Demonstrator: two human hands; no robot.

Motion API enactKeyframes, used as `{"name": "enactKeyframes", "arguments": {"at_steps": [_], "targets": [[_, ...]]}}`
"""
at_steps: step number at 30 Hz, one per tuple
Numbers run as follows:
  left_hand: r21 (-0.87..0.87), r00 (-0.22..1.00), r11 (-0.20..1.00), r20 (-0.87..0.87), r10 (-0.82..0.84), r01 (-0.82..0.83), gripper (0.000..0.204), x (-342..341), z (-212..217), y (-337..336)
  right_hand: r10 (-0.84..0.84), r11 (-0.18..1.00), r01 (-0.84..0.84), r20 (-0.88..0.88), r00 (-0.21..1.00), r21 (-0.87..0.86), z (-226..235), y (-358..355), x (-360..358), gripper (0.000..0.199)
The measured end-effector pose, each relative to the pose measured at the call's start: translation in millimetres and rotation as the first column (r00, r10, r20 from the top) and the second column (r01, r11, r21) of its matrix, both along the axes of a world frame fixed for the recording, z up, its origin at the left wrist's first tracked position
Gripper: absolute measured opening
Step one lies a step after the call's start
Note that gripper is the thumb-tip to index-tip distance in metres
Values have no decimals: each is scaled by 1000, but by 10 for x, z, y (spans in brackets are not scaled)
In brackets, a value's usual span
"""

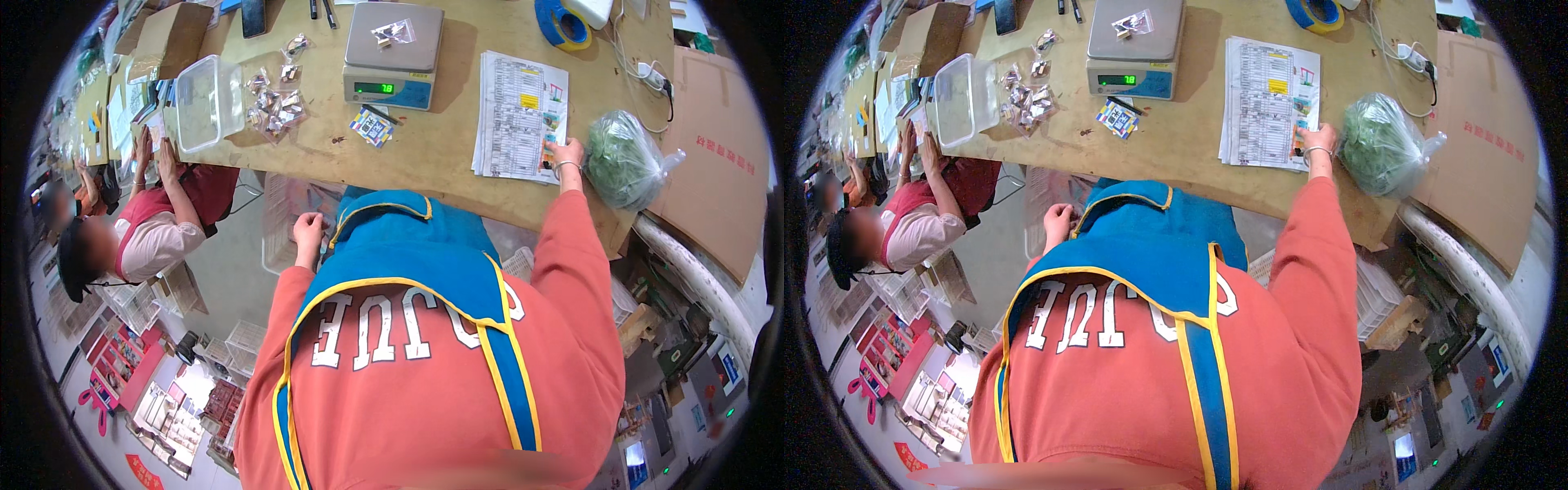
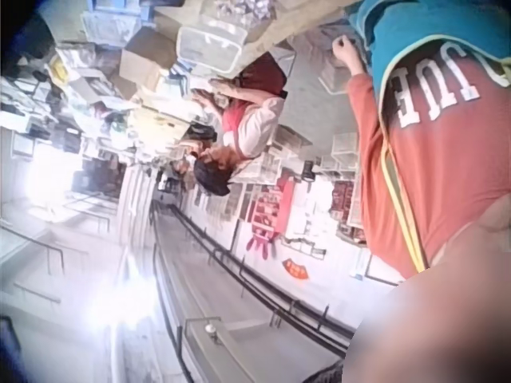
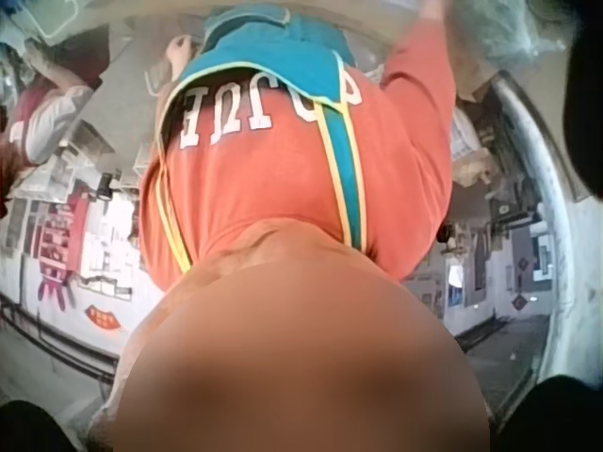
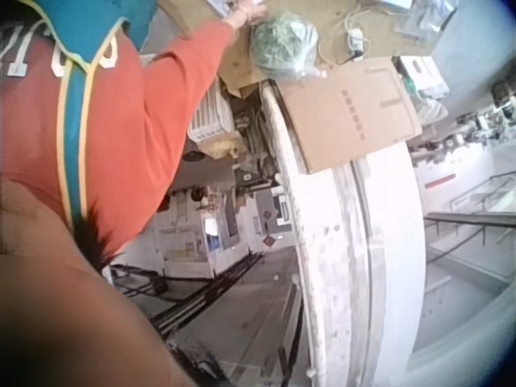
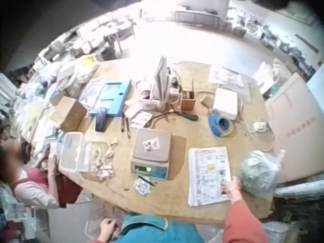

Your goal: The person assembles small electronic components by hand, connecting wires and placing parts into a small container. They then weigh the assembled units on a digital scale and place them into a plastic container.

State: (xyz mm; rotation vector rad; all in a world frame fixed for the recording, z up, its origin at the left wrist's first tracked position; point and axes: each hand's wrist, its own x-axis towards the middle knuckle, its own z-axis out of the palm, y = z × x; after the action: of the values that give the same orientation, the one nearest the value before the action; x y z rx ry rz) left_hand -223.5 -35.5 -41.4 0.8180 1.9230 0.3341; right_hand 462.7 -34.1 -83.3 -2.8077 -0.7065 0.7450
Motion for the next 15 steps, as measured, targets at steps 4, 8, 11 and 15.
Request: {"name": "enactKeyframes", "arguments": {"at_steps": [4,8,11,15], "targets": [[140,997,987,-36,-75,79,12,4,-122,387,8,994,-4,-42,999,108,-148,-166,-10,41],[263,973,947,-189,-135,182,13,51,-173,1031,21,988,-38,115,993,153,-165,-309,-177,43],[287,963,927,-189,-191,240,15,160,-62,1410,-191,963,189,-9,982,191,-196,-299,-348,56],[296,968,923,-125,-219,247,17,349,100,1645,-279,959,268,146,949,89,-211,-129,-569,53]]}}
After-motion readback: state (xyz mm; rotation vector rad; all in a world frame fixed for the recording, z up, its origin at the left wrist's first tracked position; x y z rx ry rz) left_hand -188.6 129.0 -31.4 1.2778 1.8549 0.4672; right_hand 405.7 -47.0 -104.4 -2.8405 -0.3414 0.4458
